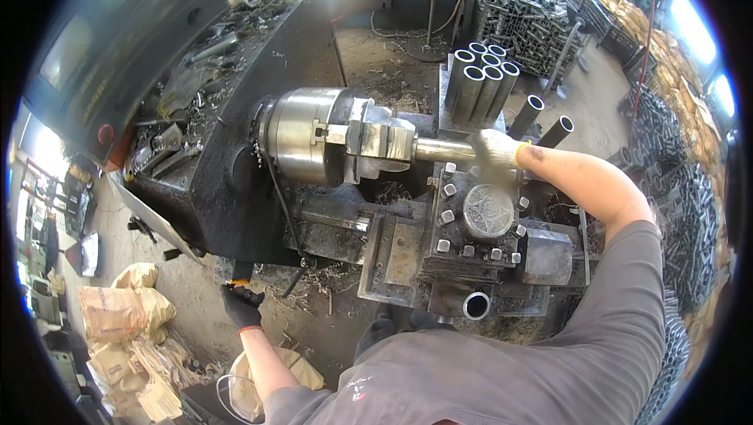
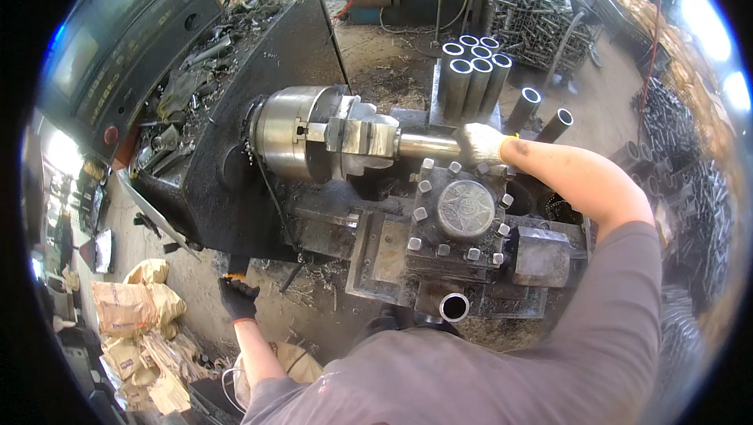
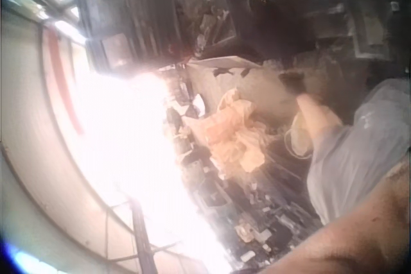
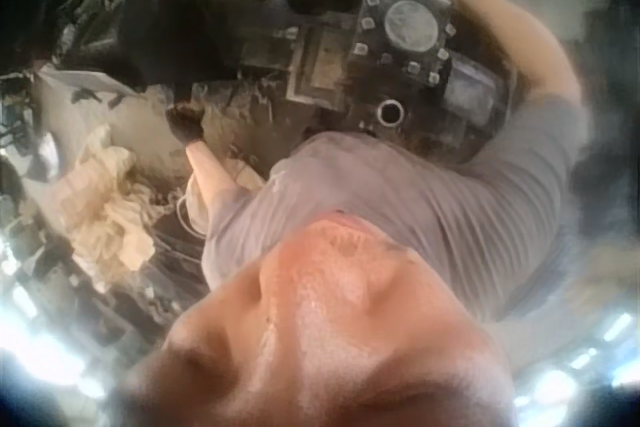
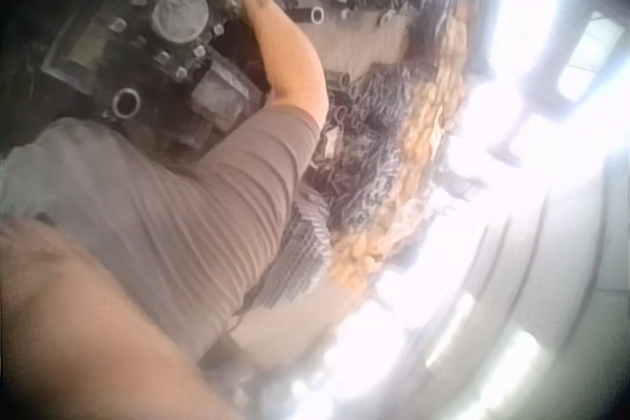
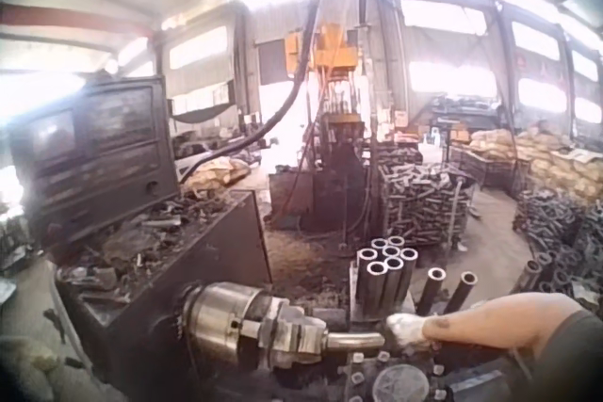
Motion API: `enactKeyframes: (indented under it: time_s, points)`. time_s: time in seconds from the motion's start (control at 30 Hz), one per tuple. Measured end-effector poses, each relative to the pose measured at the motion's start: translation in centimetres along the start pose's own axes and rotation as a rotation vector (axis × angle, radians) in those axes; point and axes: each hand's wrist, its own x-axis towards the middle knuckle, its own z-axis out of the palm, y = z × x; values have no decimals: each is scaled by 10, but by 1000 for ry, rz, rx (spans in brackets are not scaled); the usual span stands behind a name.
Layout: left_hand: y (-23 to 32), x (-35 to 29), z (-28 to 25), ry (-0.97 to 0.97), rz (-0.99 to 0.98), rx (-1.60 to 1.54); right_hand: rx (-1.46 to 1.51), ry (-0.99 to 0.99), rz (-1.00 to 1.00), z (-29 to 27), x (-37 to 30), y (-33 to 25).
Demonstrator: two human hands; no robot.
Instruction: The person repeatedly loads hollow metal tubes into a lathe chuck, secures them, and removes them after processing. The person places finished tubes onto a nearby stack and continues the cycle with new tubes from a supply pile.
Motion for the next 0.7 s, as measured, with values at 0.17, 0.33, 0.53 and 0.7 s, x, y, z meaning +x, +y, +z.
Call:
enactKeyframes:
  time_s: [0.17,0.33,0.53,0.7]
  points:
    - [7,-2,9,24,7,74,103,63,-24,3,18,-17]
    - [20,-3,6,-16,-146,66,898,-142,143,-28,84,-79]
    - [9,37,-10,33,-72,116,395,-258,126,-34,80,-50]
    - [5,13,-5,56,150,327,-327,-346,176,26,15,24]
